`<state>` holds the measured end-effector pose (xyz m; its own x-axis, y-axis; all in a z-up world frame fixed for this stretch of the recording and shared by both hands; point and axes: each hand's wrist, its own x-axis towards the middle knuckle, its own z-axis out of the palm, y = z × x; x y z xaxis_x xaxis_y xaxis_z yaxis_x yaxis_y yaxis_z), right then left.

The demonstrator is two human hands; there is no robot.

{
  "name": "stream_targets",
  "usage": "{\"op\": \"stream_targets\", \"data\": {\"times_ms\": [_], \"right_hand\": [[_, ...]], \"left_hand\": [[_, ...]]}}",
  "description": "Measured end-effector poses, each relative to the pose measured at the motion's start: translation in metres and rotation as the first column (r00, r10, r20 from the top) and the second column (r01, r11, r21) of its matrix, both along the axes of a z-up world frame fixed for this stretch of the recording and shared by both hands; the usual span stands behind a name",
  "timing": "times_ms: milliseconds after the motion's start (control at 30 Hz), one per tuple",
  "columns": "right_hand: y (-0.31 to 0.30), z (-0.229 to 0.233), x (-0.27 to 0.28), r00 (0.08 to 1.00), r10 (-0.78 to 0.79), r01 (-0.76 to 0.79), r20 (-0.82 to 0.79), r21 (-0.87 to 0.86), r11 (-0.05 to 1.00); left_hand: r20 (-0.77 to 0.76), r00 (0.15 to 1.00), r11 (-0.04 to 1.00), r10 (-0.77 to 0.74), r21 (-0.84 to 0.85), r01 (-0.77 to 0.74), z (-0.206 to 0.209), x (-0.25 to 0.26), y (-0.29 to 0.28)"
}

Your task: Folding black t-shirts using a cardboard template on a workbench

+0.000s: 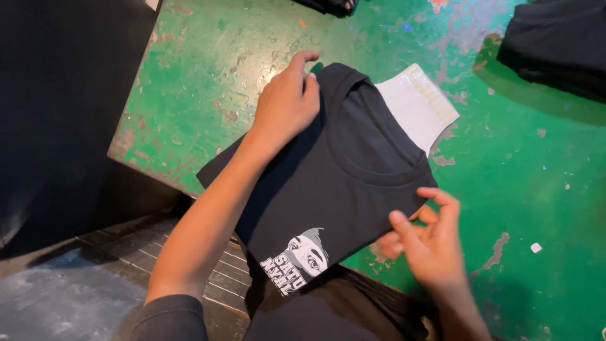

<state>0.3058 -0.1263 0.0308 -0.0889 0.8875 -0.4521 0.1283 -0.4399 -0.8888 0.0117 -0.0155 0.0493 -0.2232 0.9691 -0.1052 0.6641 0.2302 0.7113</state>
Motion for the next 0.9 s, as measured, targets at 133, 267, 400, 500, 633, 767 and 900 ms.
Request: {"op": "stream_targets", "data": {"times_ms": [133, 267, 400, 500, 633, 767, 900], "right_hand": [[0.047, 0.004, 0.040, 0.928, -0.028, -0.118, 0.373, 0.364, 0.924], [0.118, 0.012, 0.049, 0.712, 0.004, -0.468, 0.702, 0.469, 0.749], [0.156, 0.014, 0.028, 0.612, 0.202, -0.532, 0.765, 0.208, 0.821], [0.166, -0.009, 0.029, 0.790, 0.172, -0.381, 0.588, 0.252, 0.890], [0.159, -0.009, 0.023, 0.959, 0.042, -0.048, -0.281, -0.012, 0.999], [0.144, -0.015, 0.019, 0.930, 0.183, -0.195, -0.320, -0.007, 0.981], [0.139, -0.011, 0.021, 0.941, 0.260, -0.265, -0.218, 0.004, 0.964]], "left_hand": [[-0.228, 0.973, 0.978, 0.023, 0.205, 0.025, -0.025, 0.012, 0.002], [-0.340, 0.939, 0.956, 0.042, 0.287, 0.061, -0.036, 0.017, -0.001], [-0.325, 0.944, 0.931, 0.051, 0.357, 0.072, -0.033, 0.014, -0.007], [-0.228, 0.973, 0.938, 0.027, 0.343, 0.054, -0.030, 0.012, -0.006], [-0.054, 0.998, 0.975, 0.031, 0.221, -0.019, -0.018, 0.010, -0.003], [0.093, 0.995, 0.985, 0.027, 0.167, -0.043, -0.002, 0.005, 0.002], [0.242, 0.968, 0.990, 0.066, -0.140, -0.033, 0.016, -0.003, 0.012]]}}
